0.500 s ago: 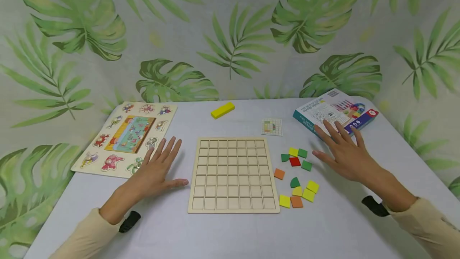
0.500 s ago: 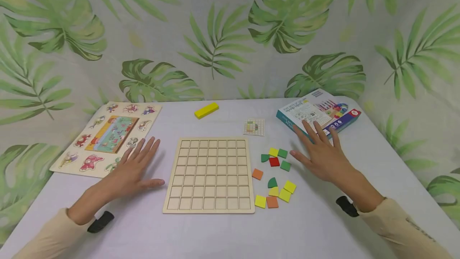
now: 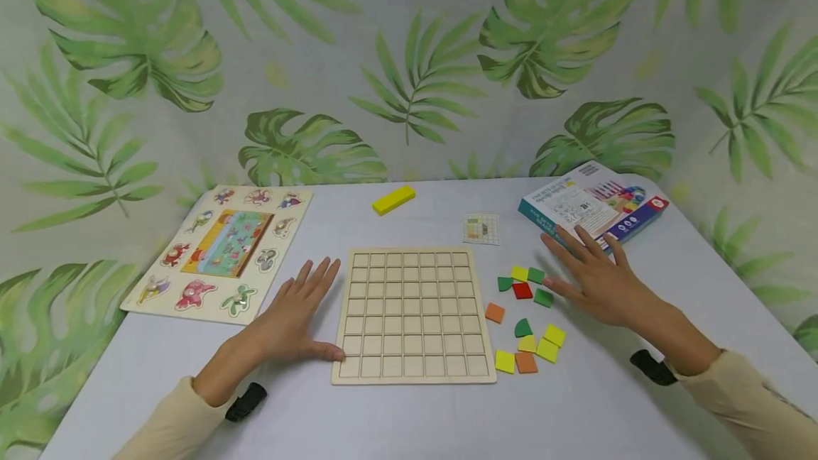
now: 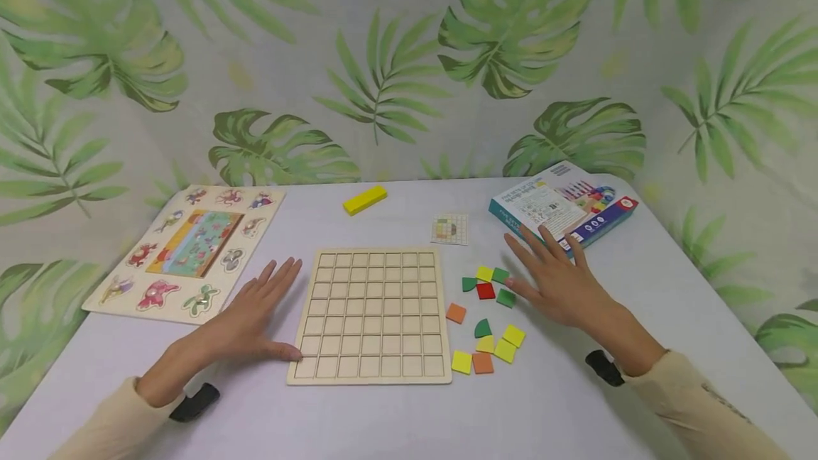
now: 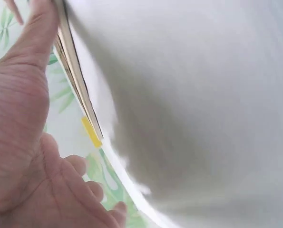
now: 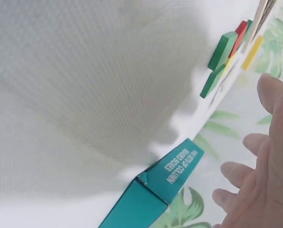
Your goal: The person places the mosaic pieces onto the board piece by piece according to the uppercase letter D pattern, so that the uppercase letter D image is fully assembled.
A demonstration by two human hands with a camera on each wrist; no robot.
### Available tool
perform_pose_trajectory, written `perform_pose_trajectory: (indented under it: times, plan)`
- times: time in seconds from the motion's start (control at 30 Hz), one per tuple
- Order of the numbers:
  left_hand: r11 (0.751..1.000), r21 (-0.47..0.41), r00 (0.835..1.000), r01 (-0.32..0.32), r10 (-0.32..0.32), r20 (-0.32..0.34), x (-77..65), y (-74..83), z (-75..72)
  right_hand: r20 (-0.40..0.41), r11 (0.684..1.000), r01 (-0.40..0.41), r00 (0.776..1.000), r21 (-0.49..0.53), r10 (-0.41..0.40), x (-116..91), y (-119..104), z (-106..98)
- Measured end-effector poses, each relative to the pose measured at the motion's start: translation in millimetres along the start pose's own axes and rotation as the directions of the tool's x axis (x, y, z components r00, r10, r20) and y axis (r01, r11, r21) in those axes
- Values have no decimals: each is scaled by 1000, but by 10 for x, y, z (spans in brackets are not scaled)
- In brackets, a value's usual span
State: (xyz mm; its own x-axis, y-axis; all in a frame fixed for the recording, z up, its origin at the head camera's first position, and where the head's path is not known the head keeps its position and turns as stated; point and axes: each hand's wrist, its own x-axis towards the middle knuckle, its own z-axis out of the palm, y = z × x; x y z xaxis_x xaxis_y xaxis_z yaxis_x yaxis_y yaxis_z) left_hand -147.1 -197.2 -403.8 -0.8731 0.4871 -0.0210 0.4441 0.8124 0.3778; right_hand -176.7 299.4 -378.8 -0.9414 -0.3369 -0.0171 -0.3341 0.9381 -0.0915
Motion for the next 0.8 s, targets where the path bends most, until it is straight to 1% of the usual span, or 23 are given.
perform_pose_trajectory:
  times: [0.2, 0.3, 0.43, 0.6, 0.7, 0.8]
  plan:
    - [996, -90, 997, -10, 17, 81, -14, 33, 16, 14, 1000, 20, 1000, -10, -20, 31, 9, 44]
    - [995, -104, 993, -1, 13, 119, -23, 52, 20, 20, 999, 39, 999, 9, -40, 45, 4, 54]
    - [995, -99, 988, 18, -3, 155, -35, 87, -2, 27, 998, 66, 997, 19, -66, 84, -9, 81]
    - [996, -89, 983, 30, -13, 185, -25, 140, -43, 40, 997, 72, 997, 11, -72, 113, -40, 138]
    - [997, -70, 979, 42, -27, 204, -11, 164, -53, 39, 997, 75, 996, 23, -76, 124, -46, 162]
    - [997, -51, 976, 54, -42, 212, 2, 182, -58, 32, 994, 96, 995, 48, -97, 153, -46, 160]
